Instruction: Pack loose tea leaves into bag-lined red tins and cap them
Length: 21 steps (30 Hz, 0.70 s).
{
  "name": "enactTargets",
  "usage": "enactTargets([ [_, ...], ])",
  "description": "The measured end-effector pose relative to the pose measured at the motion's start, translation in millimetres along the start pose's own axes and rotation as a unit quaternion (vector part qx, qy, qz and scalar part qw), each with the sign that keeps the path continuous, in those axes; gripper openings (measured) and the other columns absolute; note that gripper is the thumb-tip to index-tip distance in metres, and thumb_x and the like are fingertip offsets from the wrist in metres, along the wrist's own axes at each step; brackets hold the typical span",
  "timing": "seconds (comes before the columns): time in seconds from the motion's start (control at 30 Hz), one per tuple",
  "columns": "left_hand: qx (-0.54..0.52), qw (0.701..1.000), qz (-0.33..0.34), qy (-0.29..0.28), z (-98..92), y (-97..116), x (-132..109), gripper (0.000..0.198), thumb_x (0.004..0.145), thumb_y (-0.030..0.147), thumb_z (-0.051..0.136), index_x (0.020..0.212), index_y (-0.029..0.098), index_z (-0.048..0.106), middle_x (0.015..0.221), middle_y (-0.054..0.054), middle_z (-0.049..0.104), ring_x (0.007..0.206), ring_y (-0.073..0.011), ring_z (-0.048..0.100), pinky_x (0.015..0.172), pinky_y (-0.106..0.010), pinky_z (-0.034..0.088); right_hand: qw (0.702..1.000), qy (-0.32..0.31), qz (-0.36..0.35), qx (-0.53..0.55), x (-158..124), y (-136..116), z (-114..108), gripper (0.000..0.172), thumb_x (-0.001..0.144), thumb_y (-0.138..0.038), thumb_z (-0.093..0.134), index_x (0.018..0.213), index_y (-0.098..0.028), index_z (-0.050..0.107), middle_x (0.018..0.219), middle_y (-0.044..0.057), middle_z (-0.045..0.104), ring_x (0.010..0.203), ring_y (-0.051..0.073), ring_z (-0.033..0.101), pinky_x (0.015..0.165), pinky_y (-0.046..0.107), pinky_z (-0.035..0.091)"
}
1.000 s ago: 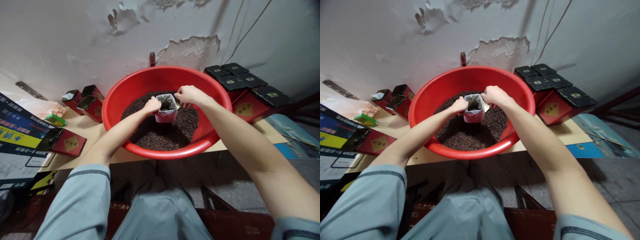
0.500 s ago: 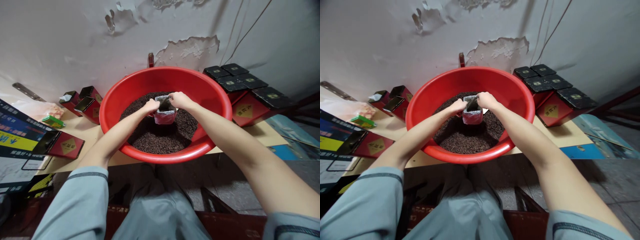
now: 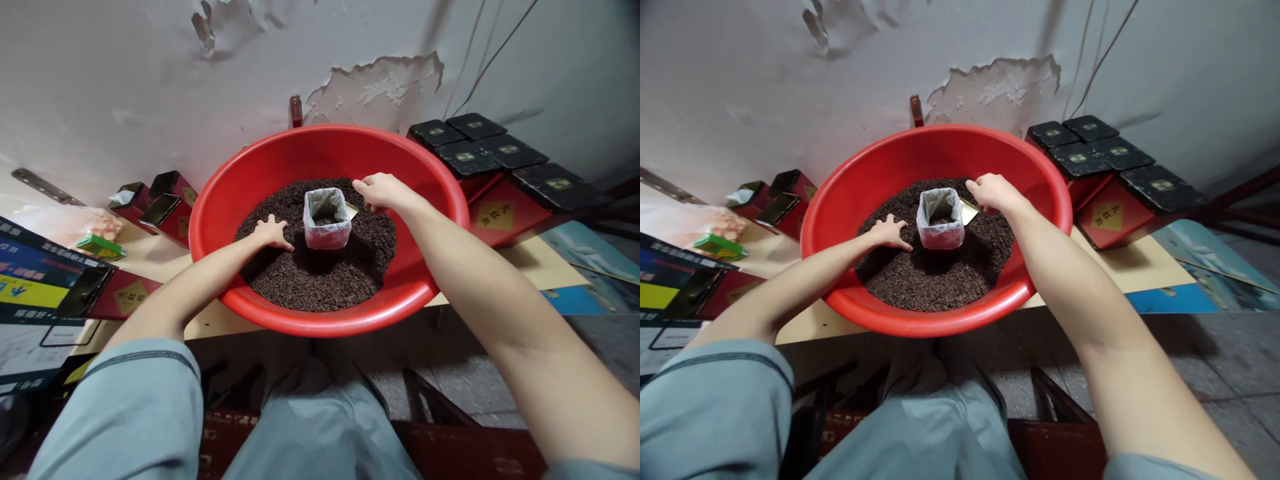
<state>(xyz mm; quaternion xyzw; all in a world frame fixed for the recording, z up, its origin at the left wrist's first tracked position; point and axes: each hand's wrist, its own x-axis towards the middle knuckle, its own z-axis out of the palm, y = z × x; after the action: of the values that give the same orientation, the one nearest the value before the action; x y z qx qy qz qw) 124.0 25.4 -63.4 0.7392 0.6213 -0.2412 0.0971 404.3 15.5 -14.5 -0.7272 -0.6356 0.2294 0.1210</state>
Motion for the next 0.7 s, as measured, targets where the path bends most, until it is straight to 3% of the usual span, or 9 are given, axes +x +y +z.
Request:
enactTargets([
  [0.07,-0.007,1.0,-0.006,0.008,0.5,0,2,0.101,0.075,0.071,0.079,0.162,0.036,0.041,0.171,-0.018,0.028,0.147,-0.0525,0.042,0.114,-0.057,0.047,1.0,0.001,-0.001,0.004,-3,-2,-1,0.044,0.108,-0.043,0.042,0.106,-0.012,0.074,0.084,0.014,0.077,0.052,0.016,0.062,0.056,0.028,0.052],
  [0.17,-0.017,1.0,-0.015,0.013,0.9,-1,5,0.099,0.074,0.069,0.081,0.161,0.039,0.042,0.17,-0.017,0.031,0.147,-0.05,0.044,0.114,-0.055,0.048,1.0,0.0,0.005,0.004,-4,-1,0,0.042,0.107,-0.04,0.045,0.107,-0.012,0.075,0.083,0.013,0.077,0.052,0.017,0.063,0.057,0.029,0.053],
  [0.3,-0.009,0.999,0.015,0.028,-0.7,-2,10,0.09,0.076,0.062,0.082,0.155,0.032,0.052,0.161,-0.017,0.046,0.14,-0.0402,0.056,0.114,-0.047,0.049,1.0,0.008,0.009,-0.001,-2,1,4,0.042,0.107,-0.04,0.046,0.104,-0.012,0.076,0.083,0.013,0.078,0.054,0.017,0.065,0.059,0.03,0.054],
  [0.4,-0.006,0.999,0.044,0.016,-7.0,-6,14,0.076,0.078,0.049,0.082,0.148,0.031,0.059,0.151,-0.01,0.061,0.136,-0.0306,0.061,0.112,-0.036,0.05,1.0,0.018,-0.006,-0.008,-2,2,5,0.04,0.106,-0.041,0.048,0.102,-0.012,0.076,0.081,0.013,0.077,0.053,0.016,0.064,0.058,0.028,0.053],
  [0.5,-0.026,0.998,0.057,0.008,-17.3,-13,14,0.064,0.076,0.04,0.082,0.138,0.03,0.068,0.139,-0.004,0.071,0.131,-0.0263,0.064,0.109,-0.028,0.05,0.999,0.028,-0.023,-0.006,-3,2,4,0.039,0.106,-0.04,0.049,0.102,-0.012,0.076,0.079,0.012,0.077,0.051,0.015,0.063,0.058,0.027,0.052],
  [0.7,-0.178,0.975,0.072,0.109,-47.6,-34,-6,0.056,0.068,0.038,0.082,0.122,0.026,0.074,0.113,-0.003,0.076,0.104,-0.0247,0.071,0.084,-0.026,0.057,0.999,0.039,-0.024,0.013,-1,4,-1,0.037,0.103,-0.037,0.052,0.11,-0.012,0.077,0.081,0.012,0.078,0.053,0.016,0.064,0.063,0.028,0.054],
])
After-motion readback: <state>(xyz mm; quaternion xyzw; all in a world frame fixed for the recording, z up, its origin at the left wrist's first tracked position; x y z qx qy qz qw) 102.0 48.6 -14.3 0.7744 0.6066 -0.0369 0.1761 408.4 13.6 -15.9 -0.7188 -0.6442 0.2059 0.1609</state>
